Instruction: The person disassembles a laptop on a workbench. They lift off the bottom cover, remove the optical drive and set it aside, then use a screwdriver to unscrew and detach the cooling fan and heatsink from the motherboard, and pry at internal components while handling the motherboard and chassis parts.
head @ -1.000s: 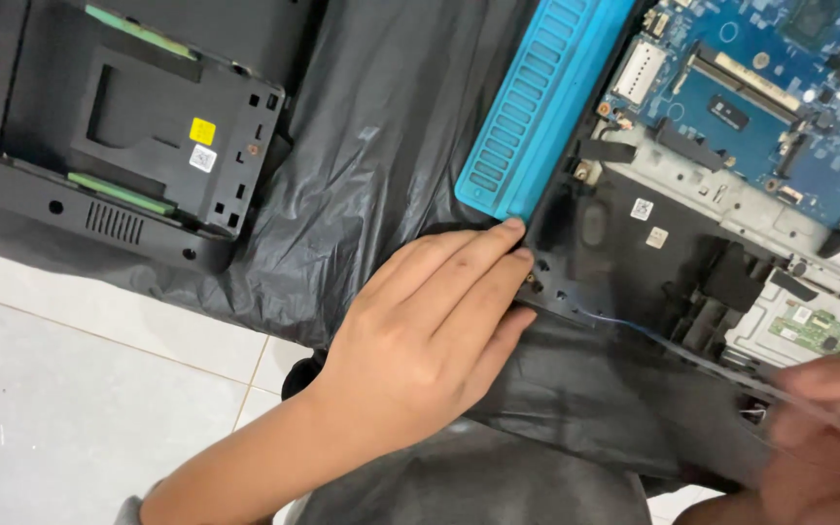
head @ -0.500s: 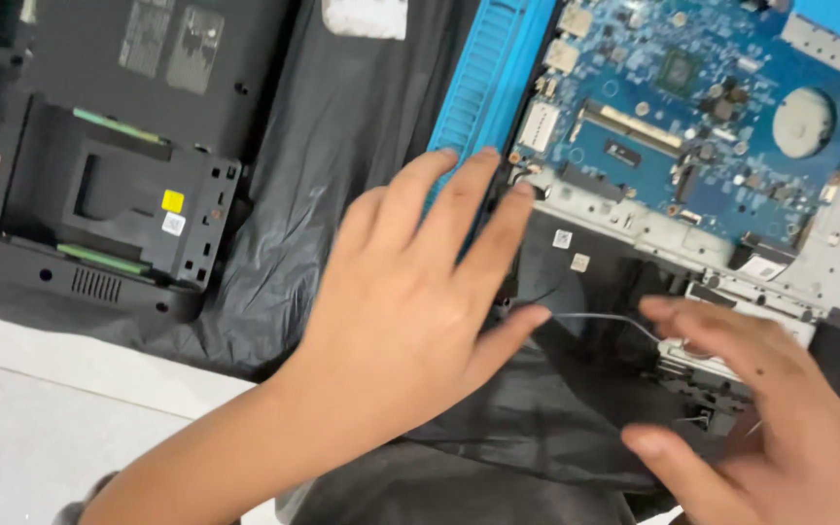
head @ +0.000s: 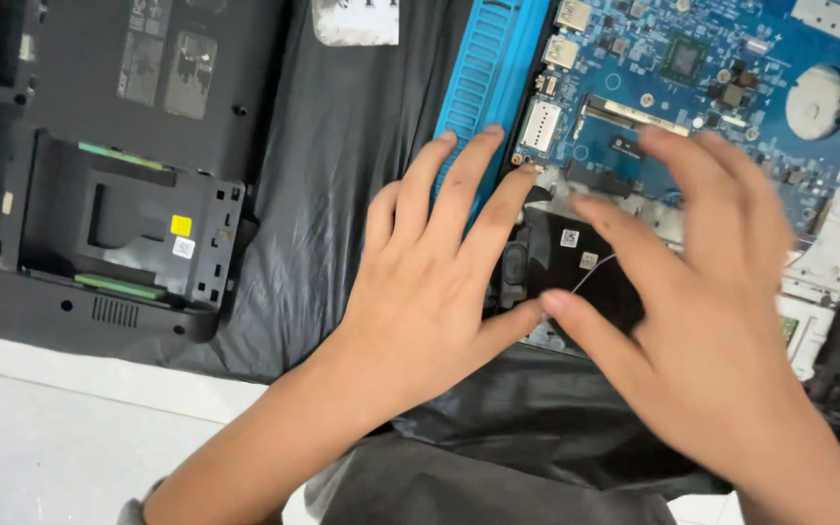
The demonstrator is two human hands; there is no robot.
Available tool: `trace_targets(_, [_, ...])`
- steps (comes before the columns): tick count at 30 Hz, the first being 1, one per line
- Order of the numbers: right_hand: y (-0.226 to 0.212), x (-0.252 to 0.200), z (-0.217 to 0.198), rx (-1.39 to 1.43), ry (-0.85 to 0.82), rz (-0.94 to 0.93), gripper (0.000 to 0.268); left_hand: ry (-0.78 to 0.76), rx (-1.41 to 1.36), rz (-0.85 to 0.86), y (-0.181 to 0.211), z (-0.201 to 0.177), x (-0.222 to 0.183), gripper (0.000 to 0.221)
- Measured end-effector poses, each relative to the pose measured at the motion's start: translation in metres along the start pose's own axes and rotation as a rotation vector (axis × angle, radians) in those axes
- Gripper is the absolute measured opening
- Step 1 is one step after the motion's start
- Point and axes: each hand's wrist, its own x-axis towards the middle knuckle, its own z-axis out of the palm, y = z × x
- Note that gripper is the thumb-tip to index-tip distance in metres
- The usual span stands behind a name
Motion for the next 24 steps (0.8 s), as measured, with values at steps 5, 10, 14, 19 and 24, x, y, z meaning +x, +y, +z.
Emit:
trace_targets(5, [-0.001,0.012,0.018,0.272,-0.025,-0.038,0.058,-0.007,-0.024,-0.024,0.0,-0.005,0.005,0.089])
trace_targets(10, [0.0,0.011,0.029,0.311,0.011,-0.002,0.054,-0.027,-0.066,-0.065,-0.003,-0.004,0.009,0.091])
trace_targets(14, [0.002,0.013,0.029,0.334,0.0,0.01,0.054,-0.037,-0.09,-0.092,0.001,-0.005,0.016,0.09])
trace_targets(19, [0.005,0.012,0.03,0.377,0.001,-0.011,0.056,-0.032,-0.093,-0.099,0.003,-0.007,0.02,0.089])
trace_targets(24, [0.006,0.009,0.026,0.367,-0.024,-0.034,0.046,-0.053,-0.064,-0.075,0.005,-0.006,0.019,0.081])
